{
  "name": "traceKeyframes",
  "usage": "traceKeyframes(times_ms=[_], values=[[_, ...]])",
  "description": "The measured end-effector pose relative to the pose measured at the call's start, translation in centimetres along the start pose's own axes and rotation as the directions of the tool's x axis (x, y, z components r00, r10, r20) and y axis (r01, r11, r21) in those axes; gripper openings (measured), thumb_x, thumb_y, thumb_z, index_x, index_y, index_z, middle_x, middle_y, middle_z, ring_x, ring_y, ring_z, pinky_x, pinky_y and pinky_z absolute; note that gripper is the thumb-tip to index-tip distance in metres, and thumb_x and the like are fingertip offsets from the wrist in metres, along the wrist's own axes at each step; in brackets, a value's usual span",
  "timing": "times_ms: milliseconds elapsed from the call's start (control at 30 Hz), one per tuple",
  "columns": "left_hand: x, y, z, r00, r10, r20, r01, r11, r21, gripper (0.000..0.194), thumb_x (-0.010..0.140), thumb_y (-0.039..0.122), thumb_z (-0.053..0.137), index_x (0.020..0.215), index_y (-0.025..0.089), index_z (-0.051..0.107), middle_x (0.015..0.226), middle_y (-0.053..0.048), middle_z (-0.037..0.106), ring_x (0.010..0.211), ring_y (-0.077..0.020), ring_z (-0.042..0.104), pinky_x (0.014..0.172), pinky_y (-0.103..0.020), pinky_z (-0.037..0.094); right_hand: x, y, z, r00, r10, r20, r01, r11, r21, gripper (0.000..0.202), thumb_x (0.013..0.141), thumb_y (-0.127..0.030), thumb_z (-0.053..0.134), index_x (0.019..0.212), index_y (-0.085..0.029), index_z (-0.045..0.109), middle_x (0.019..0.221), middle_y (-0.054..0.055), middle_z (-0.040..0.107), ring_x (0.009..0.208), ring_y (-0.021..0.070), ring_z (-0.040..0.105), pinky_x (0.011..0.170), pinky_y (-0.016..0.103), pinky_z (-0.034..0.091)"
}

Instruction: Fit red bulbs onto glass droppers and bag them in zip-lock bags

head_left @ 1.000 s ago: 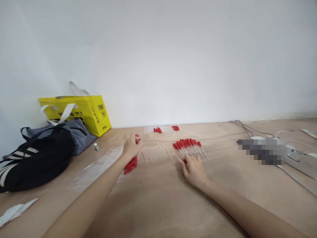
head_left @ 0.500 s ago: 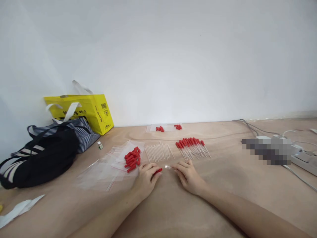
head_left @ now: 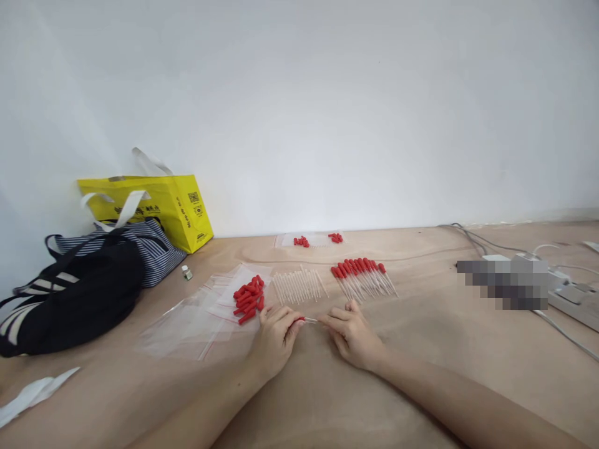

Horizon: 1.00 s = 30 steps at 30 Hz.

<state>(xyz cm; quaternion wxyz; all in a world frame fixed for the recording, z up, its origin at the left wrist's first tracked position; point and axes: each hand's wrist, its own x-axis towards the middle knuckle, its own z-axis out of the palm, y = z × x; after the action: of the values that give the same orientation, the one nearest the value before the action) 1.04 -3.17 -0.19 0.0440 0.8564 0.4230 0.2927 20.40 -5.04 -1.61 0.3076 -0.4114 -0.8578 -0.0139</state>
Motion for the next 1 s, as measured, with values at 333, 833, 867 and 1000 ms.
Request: traceKeyframes(times_ms=[333, 833, 867, 1000], values=[[-0.5, 0.4, 0.1, 0.996, 0.092, -0.021, -0.092, 0.996, -0.002, 0.022, 0.086, 0.026, 0.036, 0.076, 0.021, 0.055, 0.07, 0.0, 0.061, 0.071, -0.0154, 0.055, 0.088, -0.04, 0.025, 0.1, 0.3, -0.2, 0.986, -0.156, -0.065, 0.151, 0.986, -0.066, 0.039, 0.066, -0.003, 0.037, 0.095, -0.018, 0.059, 0.064, 0.0, 0.052, 0.059, 0.0116, 0.041, 0.061, 0.029, 0.019], [-0.4, 0.8, 0.1, 0.995, 0.09, 0.044, -0.089, 0.996, -0.025, 0.021, 0.085, 0.026, 0.037, 0.077, 0.021, 0.055, 0.07, 0.001, 0.06, 0.069, -0.0148, 0.054, 0.09, -0.041, 0.023, 0.4, -0.3, 0.0, 0.993, -0.115, -0.006, 0.115, 0.993, -0.019, 0.031, 0.071, -0.005, 0.037, 0.09, -0.018, 0.057, 0.07, 0.002, 0.053, 0.062, 0.0123, 0.04, 0.061, 0.028, 0.021], [-0.3, 0.7, 0.0, 0.996, 0.077, 0.051, -0.076, 0.997, -0.022, 0.021, 0.085, 0.027, 0.038, 0.076, 0.021, 0.055, 0.07, 0.001, 0.06, 0.07, -0.0151, 0.054, 0.09, -0.042, 0.023, 0.5, -0.3, -0.2, 0.994, -0.108, 0.004, 0.108, 0.994, -0.018, 0.03, 0.072, -0.006, 0.038, 0.092, -0.018, 0.057, 0.073, 0.002, 0.055, 0.064, 0.0127, 0.041, 0.062, 0.028, 0.021], [0.1, 0.3, -0.5, 0.994, 0.068, 0.084, -0.068, 0.998, -0.002, 0.02, 0.084, 0.03, 0.043, 0.073, 0.022, 0.058, 0.069, 0.002, 0.061, 0.073, -0.0157, 0.054, 0.09, -0.043, 0.02, 0.6, -0.1, -0.7, 0.993, -0.115, 0.028, 0.117, 0.989, -0.088, 0.024, 0.076, -0.011, 0.043, 0.093, -0.021, 0.058, 0.077, 0.003, 0.056, 0.072, 0.015, 0.042, 0.064, 0.029, 0.02]])
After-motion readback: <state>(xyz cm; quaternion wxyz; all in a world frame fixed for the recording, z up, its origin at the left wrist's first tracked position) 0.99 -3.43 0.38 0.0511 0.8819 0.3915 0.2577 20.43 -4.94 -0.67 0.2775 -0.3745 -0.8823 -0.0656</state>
